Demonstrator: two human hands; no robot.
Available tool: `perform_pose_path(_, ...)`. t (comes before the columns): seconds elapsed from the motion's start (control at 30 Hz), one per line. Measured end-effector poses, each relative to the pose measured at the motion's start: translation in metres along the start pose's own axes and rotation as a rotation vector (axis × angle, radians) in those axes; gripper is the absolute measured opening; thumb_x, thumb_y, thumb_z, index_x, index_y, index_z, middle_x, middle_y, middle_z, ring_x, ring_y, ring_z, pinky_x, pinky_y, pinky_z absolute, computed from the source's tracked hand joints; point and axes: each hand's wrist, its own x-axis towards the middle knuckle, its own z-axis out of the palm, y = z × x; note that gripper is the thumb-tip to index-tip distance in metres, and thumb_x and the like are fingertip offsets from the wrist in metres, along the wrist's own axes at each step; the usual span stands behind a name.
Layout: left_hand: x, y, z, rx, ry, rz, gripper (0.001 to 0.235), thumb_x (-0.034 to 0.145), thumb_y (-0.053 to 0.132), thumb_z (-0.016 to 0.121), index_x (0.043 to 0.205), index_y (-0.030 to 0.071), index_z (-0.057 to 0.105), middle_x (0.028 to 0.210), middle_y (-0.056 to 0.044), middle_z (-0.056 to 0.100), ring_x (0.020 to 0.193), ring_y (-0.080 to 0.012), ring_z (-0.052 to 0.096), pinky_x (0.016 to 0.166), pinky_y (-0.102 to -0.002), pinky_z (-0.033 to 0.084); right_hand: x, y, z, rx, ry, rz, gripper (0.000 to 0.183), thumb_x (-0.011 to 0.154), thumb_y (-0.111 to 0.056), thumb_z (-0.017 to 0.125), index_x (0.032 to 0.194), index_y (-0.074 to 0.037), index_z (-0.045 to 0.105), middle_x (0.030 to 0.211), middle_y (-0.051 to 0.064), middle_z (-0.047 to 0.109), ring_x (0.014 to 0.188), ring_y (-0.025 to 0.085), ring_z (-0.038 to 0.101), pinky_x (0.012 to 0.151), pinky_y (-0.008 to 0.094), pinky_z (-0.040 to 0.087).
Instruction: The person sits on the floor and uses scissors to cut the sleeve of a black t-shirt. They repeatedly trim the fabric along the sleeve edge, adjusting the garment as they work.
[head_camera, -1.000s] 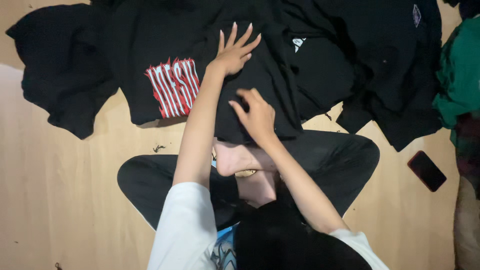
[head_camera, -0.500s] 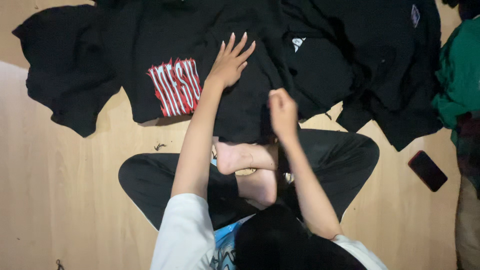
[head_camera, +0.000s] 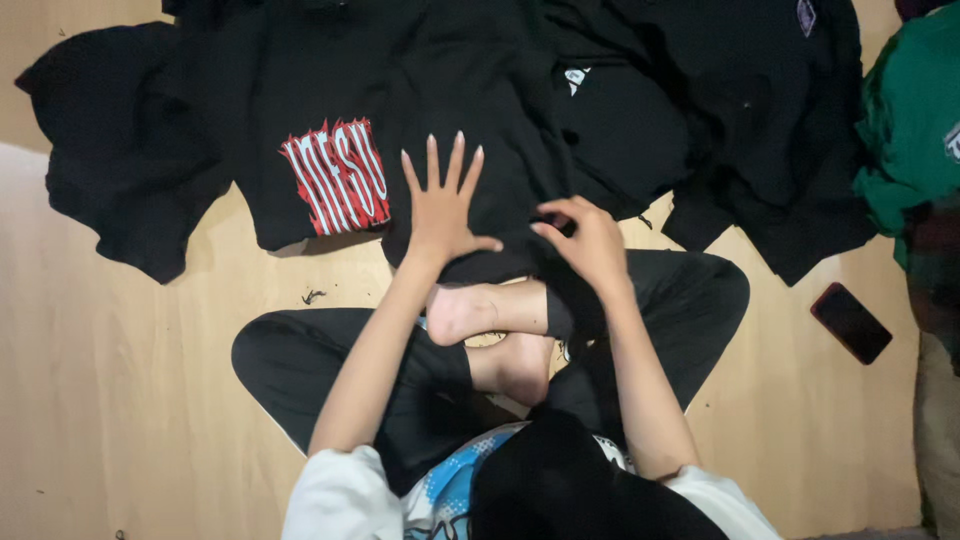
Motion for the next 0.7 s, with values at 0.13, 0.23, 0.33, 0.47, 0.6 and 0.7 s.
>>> perform_pose_path(0.13, -0.006, 0.004, 0.019, -0.055, -0.021, 0.036, 0.131, 0.064, 0.070, 0.080, 0.167, 0.024, 0.014, 0.174, -0.009, 0.003, 0.156, -0.0469, -0.001, 0.121, -0.075, -0.006, 0.019, -0.021, 0.038, 0.076, 0.027, -0.136, 0.033, 0.080, -0.041, 0.084, 0.107, -0.025, 0.075, 0.091, 0.004, 0.071, 0.091, 0.036, 0.072, 0.079, 0.052, 0.057)
perform_pose_path(0.23, -0.013, -0.003, 0.026, -0.070, 0.008, 0.070, 0.116, 0.075, 0.061, 0.079, 0.167, 0.027, 0.017, 0.174, -0.002, 0.009, 0.158, -0.0407, 0.003, 0.124, -0.069, -0.002, 0.033, -0.027, 0.071, -0.071, -0.011, -0.114, 0.024, 0.082, -0.042, 0.080, 0.099, -0.028, 0.070, 0.089, -0.002, 0.068, 0.085, 0.033, 0.073, 0.077, 0.050, 0.058)
perform_pose_path(0.33, -0.015, -0.008, 0.032, -0.068, 0.023, 0.089, 0.120, 0.070, 0.063, 0.081, 0.166, 0.029, 0.018, 0.174, 0.002, 0.012, 0.159, -0.0360, 0.004, 0.125, -0.067, -0.001, 0.034, -0.026, 0.085, -0.169, -0.069, -0.143, 0.010, 0.093, -0.036, 0.068, 0.094, -0.026, 0.069, 0.089, -0.001, 0.069, 0.083, 0.034, 0.073, 0.075, 0.048, 0.059)
perform_pose_path(0.47, -0.015, -0.005, 0.031, -0.051, 0.000, 0.078, 0.133, 0.060, 0.070, 0.084, 0.166, 0.034, 0.013, 0.174, 0.003, 0.008, 0.159, -0.0369, 0.001, 0.124, -0.071, -0.002, 0.024, 0.006, 0.095, -0.527, -0.352, -0.141, 0.017, 0.084, -0.032, 0.068, 0.086, -0.019, 0.080, 0.090, 0.005, 0.080, 0.090, 0.034, 0.078, 0.076, 0.049, 0.060)
perform_pose_path(0.6, -0.015, -0.001, 0.027, -0.015, -0.005, 0.086, 0.133, 0.057, 0.071, 0.085, 0.165, 0.041, 0.013, 0.175, 0.001, 0.004, 0.158, -0.0417, 0.001, 0.122, -0.075, 0.000, 0.022, 0.023, 0.065, -0.655, -0.463, -0.044, 0.033, 0.081, -0.040, 0.064, 0.086, -0.013, 0.083, 0.084, 0.012, 0.079, 0.087, 0.038, 0.078, 0.072, 0.051, 0.060)
perform_pose_path(0.7, -0.014, 0.004, 0.022, -0.001, -0.026, 0.082, 0.134, 0.055, 0.066, 0.088, 0.163, 0.047, 0.011, 0.175, -0.002, 0.004, 0.157, -0.0448, 0.002, 0.119, -0.079, 0.002, 0.020, -0.023, 0.022, -0.537, -0.271, -0.080, 0.019, 0.082, -0.031, 0.069, 0.084, -0.017, 0.083, 0.081, 0.013, 0.078, 0.086, 0.038, 0.077, 0.072, 0.052, 0.060)
